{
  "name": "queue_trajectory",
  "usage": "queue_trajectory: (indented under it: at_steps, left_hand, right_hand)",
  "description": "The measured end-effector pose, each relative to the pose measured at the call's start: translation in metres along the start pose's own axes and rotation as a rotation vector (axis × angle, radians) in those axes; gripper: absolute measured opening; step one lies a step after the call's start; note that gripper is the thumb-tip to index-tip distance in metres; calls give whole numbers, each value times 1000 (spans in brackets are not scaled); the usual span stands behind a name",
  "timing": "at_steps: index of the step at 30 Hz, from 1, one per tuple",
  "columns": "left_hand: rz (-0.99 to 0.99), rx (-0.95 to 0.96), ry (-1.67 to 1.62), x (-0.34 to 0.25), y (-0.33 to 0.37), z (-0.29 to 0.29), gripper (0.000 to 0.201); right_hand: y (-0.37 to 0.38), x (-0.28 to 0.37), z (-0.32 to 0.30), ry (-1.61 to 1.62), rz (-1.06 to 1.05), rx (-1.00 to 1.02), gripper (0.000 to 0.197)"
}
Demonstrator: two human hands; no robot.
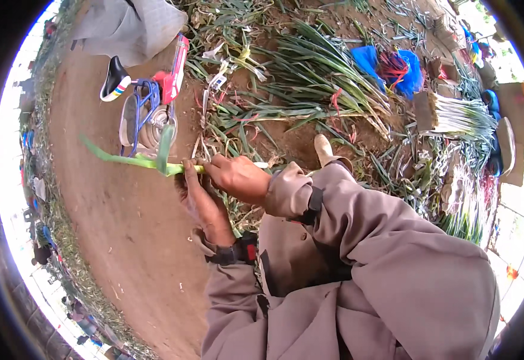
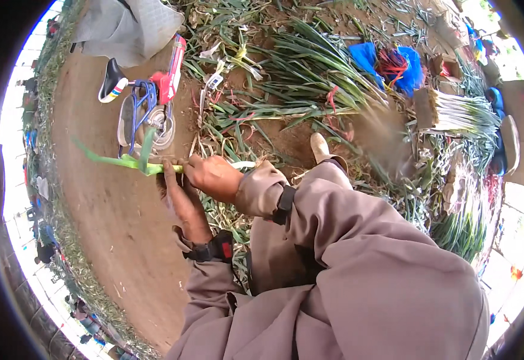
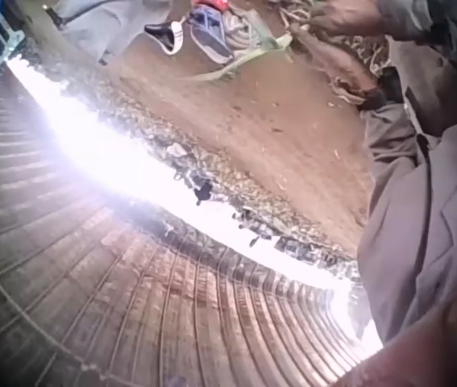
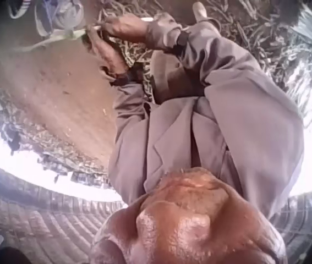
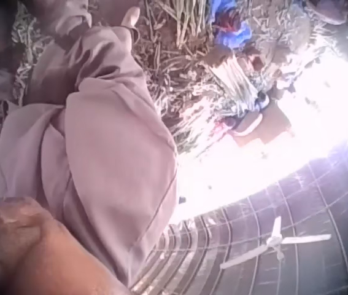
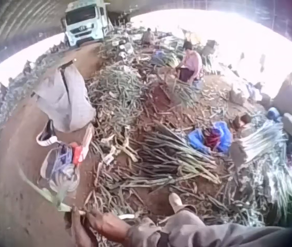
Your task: Stripping the outer leaves of harvested leeks to prepare them for packing.
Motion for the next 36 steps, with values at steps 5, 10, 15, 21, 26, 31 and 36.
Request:
queue_trajectory:
  at_steps: [5,10,15,21,26,31,36]
  left_hand:
    - [88,14,30,-1,5,-4,50]
    - [182,146,38,5,7,1,57]
    - [151,170,-78,21,2,-13,62]
    - [78,190,-116,28,10,-30,58]
    - [-24,304,-73,34,-3,-14,60]
    - [9,418,-130,26,-4,-14,65]
    - [34,441,-152,23,-15,-2,67]
  right_hand:
    - [1,-5,1,132,85,-166,43]
    - [-1,-39,10,284,211,-290,18]
    - [-27,-69,56,780,702,-85,21]
    - [-29,-43,28,599,326,-209,32]
    - [-19,-38,16,463,127,-203,28]
    - [-20,-49,26,747,380,-2,25]
    - [-21,-53,42,848,613,62,34]
Point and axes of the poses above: each hand's wrist, its own y-axis towards the middle knuckle, its own z-axis out of the palm, x = y × z, the point moved 9 cm from there along y, towards the middle knuckle, and after that the axes turned 3 degrees about -x, right-handed, at the moved point
